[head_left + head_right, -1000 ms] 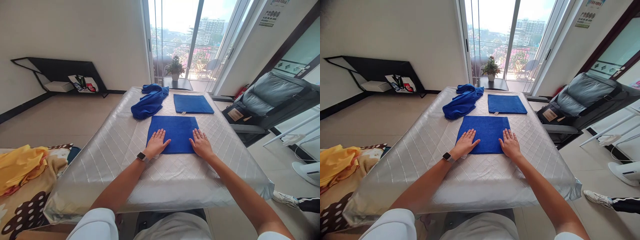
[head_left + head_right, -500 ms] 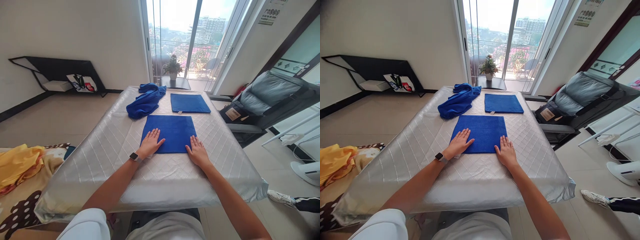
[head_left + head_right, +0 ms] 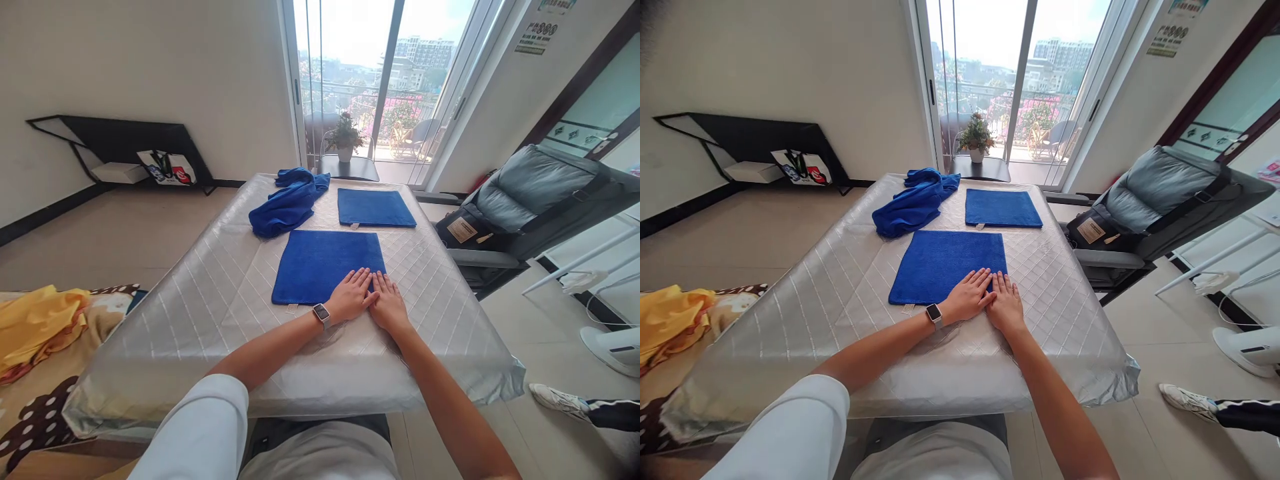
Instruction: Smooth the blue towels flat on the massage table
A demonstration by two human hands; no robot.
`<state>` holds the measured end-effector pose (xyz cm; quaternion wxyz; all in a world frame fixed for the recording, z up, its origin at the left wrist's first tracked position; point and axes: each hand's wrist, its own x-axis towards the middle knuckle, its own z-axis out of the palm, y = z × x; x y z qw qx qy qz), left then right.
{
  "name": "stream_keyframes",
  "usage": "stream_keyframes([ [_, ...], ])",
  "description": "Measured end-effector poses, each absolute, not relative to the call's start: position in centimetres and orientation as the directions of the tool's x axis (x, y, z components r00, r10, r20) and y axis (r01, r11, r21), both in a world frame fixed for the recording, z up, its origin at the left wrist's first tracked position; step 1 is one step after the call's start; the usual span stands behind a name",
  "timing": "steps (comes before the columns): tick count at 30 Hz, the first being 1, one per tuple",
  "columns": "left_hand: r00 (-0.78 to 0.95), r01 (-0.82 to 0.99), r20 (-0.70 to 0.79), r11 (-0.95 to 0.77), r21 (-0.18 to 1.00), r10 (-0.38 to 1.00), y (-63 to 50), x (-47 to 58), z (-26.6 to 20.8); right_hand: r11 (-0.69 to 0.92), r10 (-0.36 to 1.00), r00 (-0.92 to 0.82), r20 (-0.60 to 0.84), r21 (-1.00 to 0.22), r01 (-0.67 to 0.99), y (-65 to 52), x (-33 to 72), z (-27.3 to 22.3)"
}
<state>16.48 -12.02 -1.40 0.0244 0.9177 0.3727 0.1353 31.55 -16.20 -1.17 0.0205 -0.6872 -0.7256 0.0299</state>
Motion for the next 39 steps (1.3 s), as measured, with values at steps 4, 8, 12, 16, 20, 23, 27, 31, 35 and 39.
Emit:
stream_keyframes([
  [4, 0.679, 0.682, 0.232, -0.715, 0.15, 0.696, -12.7, 14.9, -1.8, 0.042, 0.999, -0.044, -0.015, -0.081, 0.996, -16.3, 31.4, -0.9],
  [8, 0.68, 0.702, 0.17, -0.701, 0.128, 0.713, -13.4, 10.9, -1.6, 0.023, 0.999, -0.026, -0.028, -0.096, 0.995, -16.2, 31.3, -0.7],
  [12, 0.557, 0.819, 0.097, -0.565, 0.1, 0.825, -13.6, 5.8, -1.8, 0.019, 0.999, -0.024, -0.048, -0.105, 0.994, -16.2, 31.2, -0.5],
  [16, 0.421, 0.901, 0.074, -0.426, 0.077, 0.904, -13.9, 1.7, -2.3, 0.008, 0.997, -0.016, -0.075, -0.109, 0.994, -16.2, 31.2, -0.4],
  [20, 0.37, 0.924, 0.076, -0.376, 0.078, 0.926, -14.4, 0.5, -2.4, 0.008, 0.997, -0.015, -0.074, -0.096, 0.995, -16.1, 31.3, -0.4],
  [23, 0.358, 0.928, 0.077, -0.364, 0.084, 0.931, -14.7, 0.9, -2.2, 0.008, 0.997, -0.014, -0.074, -0.086, 0.996, -16.0, 31.3, -0.5],
  [27, 0.356, 0.928, 0.086, -0.363, 0.089, 0.931, -14.8, 1.2, -2.0, 0.021, 0.996, -0.027, -0.079, -0.074, 0.997, -16.0, 31.5, -0.6],
  [31, 0.359, 0.926, 0.097, -0.368, 0.083, 0.928, -15.0, 1.2, -2.0, 0.032, 0.992, -0.037, -0.117, -0.045, 0.999, -16.0, 31.9, -0.2],
  [35, 0.363, 0.924, 0.099, -0.371, 0.088, 0.927, -15.0, 1.2, -2.1, 0.08, 0.981, -0.079, -0.175, -0.004, 0.997, -15.2, 32.2, 1.5],
  [39, 0.364, 0.924, 0.083, -0.371, 0.094, 0.928, -15.1, 1.1, -2.1, 0.126, 0.99, -0.126, -0.068, -0.013, 0.992, -12.8, 31.4, 3.3],
])
